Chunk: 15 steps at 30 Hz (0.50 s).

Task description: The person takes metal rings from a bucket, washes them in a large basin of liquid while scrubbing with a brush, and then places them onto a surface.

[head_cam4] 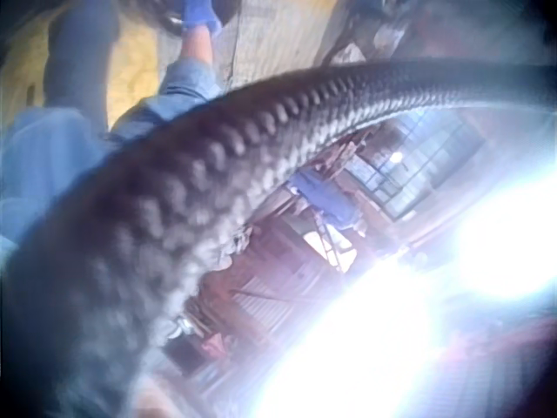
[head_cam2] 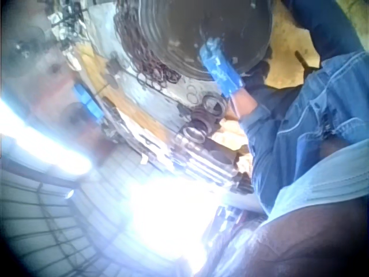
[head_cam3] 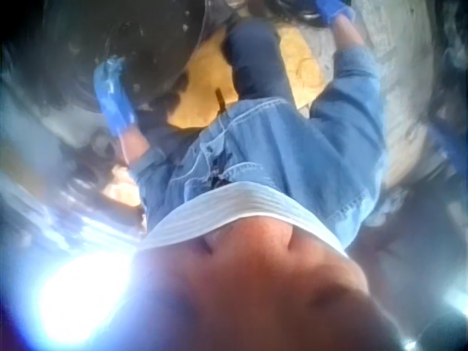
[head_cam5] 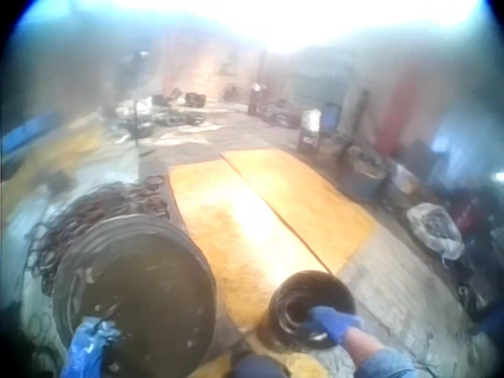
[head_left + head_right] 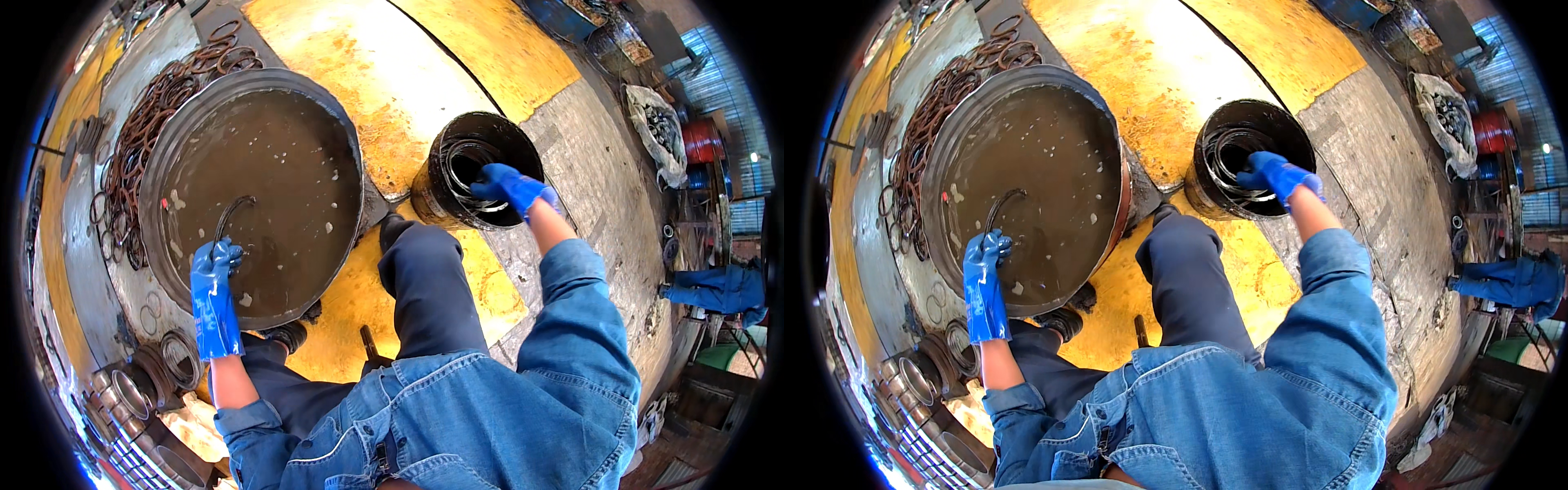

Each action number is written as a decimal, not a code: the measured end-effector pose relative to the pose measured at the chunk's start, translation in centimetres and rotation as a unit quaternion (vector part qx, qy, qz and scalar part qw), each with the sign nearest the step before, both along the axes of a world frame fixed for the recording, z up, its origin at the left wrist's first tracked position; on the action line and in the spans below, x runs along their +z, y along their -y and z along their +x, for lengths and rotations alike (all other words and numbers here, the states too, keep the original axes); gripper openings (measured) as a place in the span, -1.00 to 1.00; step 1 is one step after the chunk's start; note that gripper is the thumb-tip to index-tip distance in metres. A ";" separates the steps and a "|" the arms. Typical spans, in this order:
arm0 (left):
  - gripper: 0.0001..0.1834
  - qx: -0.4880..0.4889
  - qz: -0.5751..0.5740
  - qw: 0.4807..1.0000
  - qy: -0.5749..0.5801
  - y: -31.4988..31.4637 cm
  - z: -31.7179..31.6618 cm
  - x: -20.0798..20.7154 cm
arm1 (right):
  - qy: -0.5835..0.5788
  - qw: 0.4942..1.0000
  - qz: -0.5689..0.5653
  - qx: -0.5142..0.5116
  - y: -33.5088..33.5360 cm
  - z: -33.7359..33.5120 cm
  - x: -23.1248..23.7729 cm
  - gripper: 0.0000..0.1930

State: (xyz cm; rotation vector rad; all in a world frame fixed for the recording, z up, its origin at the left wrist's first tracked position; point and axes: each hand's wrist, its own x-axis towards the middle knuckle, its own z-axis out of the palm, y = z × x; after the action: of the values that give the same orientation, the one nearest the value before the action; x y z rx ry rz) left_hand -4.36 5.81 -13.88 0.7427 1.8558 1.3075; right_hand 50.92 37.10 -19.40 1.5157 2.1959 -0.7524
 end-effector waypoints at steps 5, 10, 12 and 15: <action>-0.60 0.018 -0.045 0.998 -0.025 0.9 -1.5 -0.6 | -0.102 0.990 0.053 -0.078 2.2 -5.6 -2.9 -0.48; -0.56 0.013 -0.051 0.999 -0.003 0.6 -1.0 -0.2 | 0.063 0.993 0.059 -0.085 1.9 -5.2 -1.0 -0.54; -0.56 0.012 -0.044 0.999 0.028 0.9 -1.3 0.0 | 0.201 0.975 0.058 -0.069 0.4 -5.1 1.1 -0.60; -0.61 0.006 -0.033 0.998 0.058 0.7 0.0 0.9 | 0.246 0.941 0.137 -0.186 -3.5 -0.9 4.5 -0.62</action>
State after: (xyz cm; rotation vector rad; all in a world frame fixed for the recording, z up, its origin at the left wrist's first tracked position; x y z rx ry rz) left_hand -4.35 5.07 -13.00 0.6082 1.8039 1.2641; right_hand 49.98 40.56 -14.95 2.0283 1.7084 -0.1271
